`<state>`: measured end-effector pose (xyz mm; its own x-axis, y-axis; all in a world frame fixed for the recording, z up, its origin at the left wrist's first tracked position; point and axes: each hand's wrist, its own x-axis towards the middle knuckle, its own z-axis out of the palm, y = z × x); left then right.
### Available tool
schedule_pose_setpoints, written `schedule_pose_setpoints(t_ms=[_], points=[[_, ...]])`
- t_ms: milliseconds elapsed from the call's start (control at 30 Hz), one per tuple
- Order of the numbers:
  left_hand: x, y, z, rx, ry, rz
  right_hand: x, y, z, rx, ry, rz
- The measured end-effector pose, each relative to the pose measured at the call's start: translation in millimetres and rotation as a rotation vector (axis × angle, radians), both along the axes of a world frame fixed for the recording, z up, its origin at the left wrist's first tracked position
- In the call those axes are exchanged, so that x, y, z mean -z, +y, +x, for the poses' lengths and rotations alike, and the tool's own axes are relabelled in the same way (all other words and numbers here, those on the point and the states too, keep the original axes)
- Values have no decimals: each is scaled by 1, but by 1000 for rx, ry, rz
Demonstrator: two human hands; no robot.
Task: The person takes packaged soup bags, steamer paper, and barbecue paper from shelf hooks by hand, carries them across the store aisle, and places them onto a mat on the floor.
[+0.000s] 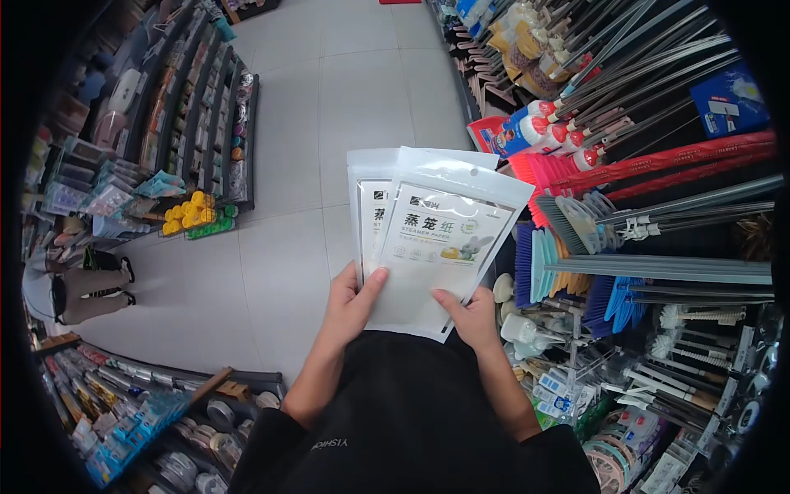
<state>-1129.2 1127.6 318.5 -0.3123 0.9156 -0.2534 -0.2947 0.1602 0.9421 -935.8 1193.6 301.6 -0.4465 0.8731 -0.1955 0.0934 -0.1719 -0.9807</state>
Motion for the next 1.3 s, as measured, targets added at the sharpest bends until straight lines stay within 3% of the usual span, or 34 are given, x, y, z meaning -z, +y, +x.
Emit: schedule_pose_setpoints(t_ms=[167, 267, 333, 400, 433, 500, 567, 600, 867, 1300], points=[[10, 42, -38, -75, -58, -68, -7, 31, -42, -27, -104, 34], [46, 76, -50, -171, -142, -105, -2, 53, -52, -149, -97, 73], [51, 99, -63, -235, -284, -165, 1, 76, -67, -270, 39, 174], [45, 120, -73, -292, -496, -268, -6, 101, -86, -422, 228, 92], [58, 121, -84, -158, -521, -223, -10, 114, -95, -482, 301, 18], [51, 141, -100, 143, -930, 269, -4, 145, -108, -521, 326, 52], [27, 166, -102, 82, -1124, 264, 0, 182, -118, -528, 259, 71], [12, 195, -109, 35, -1193, 264, 6, 221, -130, -472, 73, 137], [6, 345, -122, 162, -1244, 284, 9, 384, -150, -264, 74, 87], [6, 514, -161, 385, -1340, 137, 25, 515, -177, -104, -22, -41]])
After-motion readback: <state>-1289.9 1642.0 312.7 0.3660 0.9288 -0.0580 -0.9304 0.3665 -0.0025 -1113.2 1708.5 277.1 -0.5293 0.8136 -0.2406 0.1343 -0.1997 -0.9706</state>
